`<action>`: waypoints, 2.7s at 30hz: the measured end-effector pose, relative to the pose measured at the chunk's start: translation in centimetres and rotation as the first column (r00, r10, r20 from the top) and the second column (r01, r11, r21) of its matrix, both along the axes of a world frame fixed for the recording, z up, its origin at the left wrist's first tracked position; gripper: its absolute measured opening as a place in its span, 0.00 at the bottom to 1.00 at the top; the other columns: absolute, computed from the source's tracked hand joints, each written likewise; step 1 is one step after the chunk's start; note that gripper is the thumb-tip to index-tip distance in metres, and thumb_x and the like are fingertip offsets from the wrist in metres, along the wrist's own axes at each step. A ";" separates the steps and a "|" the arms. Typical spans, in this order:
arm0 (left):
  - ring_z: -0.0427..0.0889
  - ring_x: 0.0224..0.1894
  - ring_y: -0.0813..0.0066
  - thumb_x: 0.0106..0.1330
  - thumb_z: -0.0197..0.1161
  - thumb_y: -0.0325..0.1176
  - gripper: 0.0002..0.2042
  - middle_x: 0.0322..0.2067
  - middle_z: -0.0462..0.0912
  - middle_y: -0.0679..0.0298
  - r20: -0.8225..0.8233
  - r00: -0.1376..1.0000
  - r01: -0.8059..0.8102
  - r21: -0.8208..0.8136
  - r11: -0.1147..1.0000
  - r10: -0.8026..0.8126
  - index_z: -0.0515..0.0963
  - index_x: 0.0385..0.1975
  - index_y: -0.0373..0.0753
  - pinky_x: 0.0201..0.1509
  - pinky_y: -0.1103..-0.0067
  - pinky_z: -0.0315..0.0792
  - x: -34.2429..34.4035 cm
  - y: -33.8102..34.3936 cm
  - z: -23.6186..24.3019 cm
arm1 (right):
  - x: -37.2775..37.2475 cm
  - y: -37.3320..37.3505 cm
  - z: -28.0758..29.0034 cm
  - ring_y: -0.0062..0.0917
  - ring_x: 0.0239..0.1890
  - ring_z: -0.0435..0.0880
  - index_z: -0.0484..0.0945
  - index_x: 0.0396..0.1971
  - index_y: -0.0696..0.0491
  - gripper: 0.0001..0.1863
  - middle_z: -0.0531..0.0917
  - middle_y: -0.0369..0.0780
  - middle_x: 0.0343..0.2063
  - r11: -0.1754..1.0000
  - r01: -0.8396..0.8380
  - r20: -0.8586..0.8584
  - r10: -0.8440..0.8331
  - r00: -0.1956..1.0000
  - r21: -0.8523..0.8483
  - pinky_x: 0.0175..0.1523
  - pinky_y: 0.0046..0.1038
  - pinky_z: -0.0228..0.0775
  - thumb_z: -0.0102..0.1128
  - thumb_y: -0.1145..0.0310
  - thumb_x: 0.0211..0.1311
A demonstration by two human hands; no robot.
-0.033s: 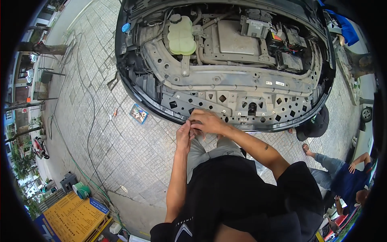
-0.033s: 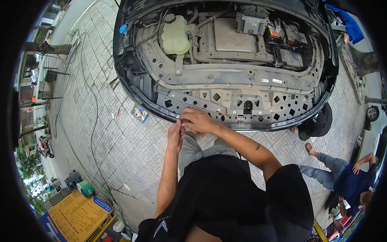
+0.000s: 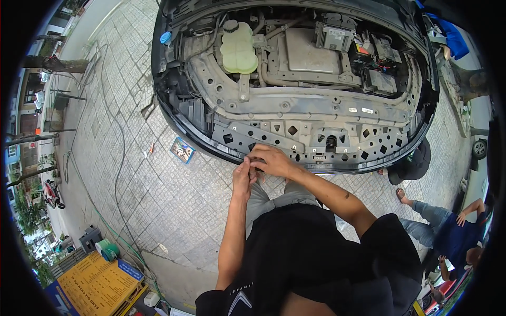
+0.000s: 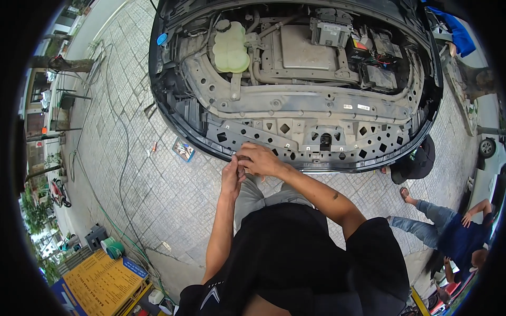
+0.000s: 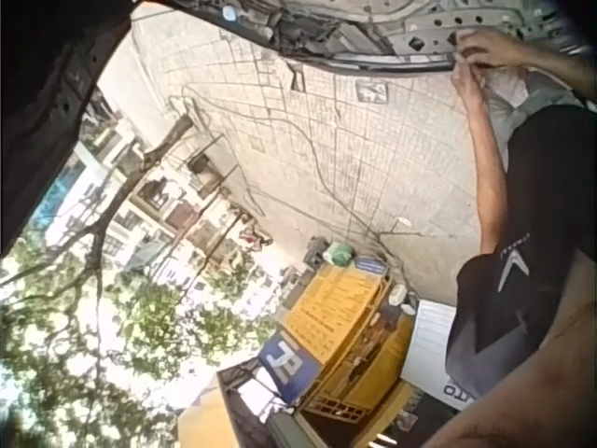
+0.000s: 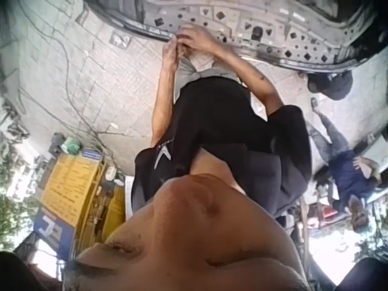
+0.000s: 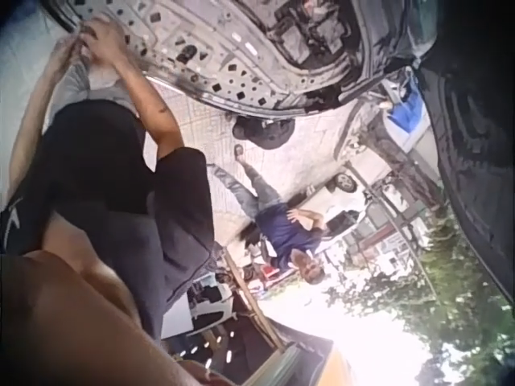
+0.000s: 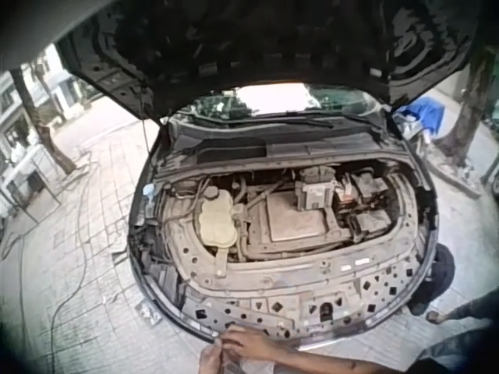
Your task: Fixing a car bumper and wheel well liner using tools and clips.
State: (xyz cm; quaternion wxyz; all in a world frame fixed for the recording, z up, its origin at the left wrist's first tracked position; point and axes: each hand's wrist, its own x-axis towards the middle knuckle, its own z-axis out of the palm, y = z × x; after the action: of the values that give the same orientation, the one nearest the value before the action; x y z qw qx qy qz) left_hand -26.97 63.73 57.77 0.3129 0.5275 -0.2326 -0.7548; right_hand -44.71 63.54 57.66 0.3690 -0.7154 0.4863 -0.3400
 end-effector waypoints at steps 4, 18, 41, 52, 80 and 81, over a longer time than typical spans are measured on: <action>0.59 0.18 0.87 0.73 0.55 0.53 0.24 0.18 0.62 0.77 -0.049 0.997 0.067 0.076 0.995 -0.063 0.81 0.42 0.33 0.22 0.86 0.55 2.0 -2.8 -2.5 | 2.1 -2.0 -0.4 0.36 0.43 0.82 0.83 0.42 0.52 0.12 0.81 0.40 0.38 0.971 0.121 0.063 -0.137 0.989 0.204 0.49 0.33 0.74 0.64 0.64 0.61; 0.57 0.17 0.88 0.74 0.53 0.51 0.22 0.17 0.59 0.77 0.330 0.928 0.148 0.093 0.985 -0.170 0.82 0.41 0.36 0.19 0.86 0.52 22.0 -16.7 -8.8 | 5.4 -17.0 -3.9 0.38 0.47 0.80 0.81 0.38 0.51 0.08 0.80 0.40 0.37 0.863 0.502 -0.451 -0.469 0.760 -0.051 0.48 0.39 0.76 0.62 0.68 0.59; 0.58 0.14 0.88 0.73 0.54 0.46 0.17 0.16 0.62 0.76 0.467 0.838 0.210 0.202 0.957 -0.283 0.81 0.40 0.37 0.15 0.84 0.52 32.0 -15.0 -18.6 | 8.5 -20.0 -2.8 0.42 0.43 0.84 0.78 0.37 0.55 0.09 0.82 0.46 0.40 0.862 0.506 -0.818 -0.268 0.509 0.032 0.45 0.41 0.78 0.55 0.64 0.66; 0.58 0.13 0.88 0.74 0.53 0.46 0.19 0.14 0.62 0.76 0.455 0.856 0.205 0.140 0.969 -0.247 0.81 0.41 0.35 0.15 0.83 0.53 32.5 -16.6 -17.6 | 8.1 -19.7 -2.8 0.45 0.43 0.84 0.76 0.43 0.54 0.15 0.82 0.47 0.41 0.846 0.529 -0.811 -0.259 0.525 0.072 0.45 0.42 0.78 0.50 0.59 0.69; 0.64 0.13 0.82 0.71 0.55 0.46 0.17 0.15 0.66 0.71 0.560 0.540 0.612 0.251 0.750 -0.628 0.79 0.35 0.36 0.12 0.81 0.57 33.7 -18.5 -19.0 | 8.3 -19.6 -2.5 0.36 0.38 0.87 0.80 0.37 0.56 0.15 0.85 0.46 0.34 0.862 0.447 -0.811 -0.076 0.580 0.239 0.40 0.36 0.79 0.63 0.66 0.48; 0.64 0.13 0.82 0.71 0.55 0.46 0.17 0.15 0.66 0.71 0.559 0.525 0.634 0.247 0.733 -0.642 0.79 0.35 0.36 0.12 0.81 0.57 33.3 -19.1 -18.7 | 8.2 -19.0 -3.6 0.36 0.36 0.87 0.81 0.35 0.56 0.14 0.86 0.44 0.31 0.877 0.479 -0.810 -0.255 0.528 0.036 0.39 0.36 0.79 0.63 0.65 0.48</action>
State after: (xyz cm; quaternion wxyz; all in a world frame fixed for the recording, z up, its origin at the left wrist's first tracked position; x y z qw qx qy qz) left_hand 6.35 44.67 39.05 -0.0809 0.6213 -0.4920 -0.6045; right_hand -36.54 44.54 54.02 0.1261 -0.6167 0.7771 0.0030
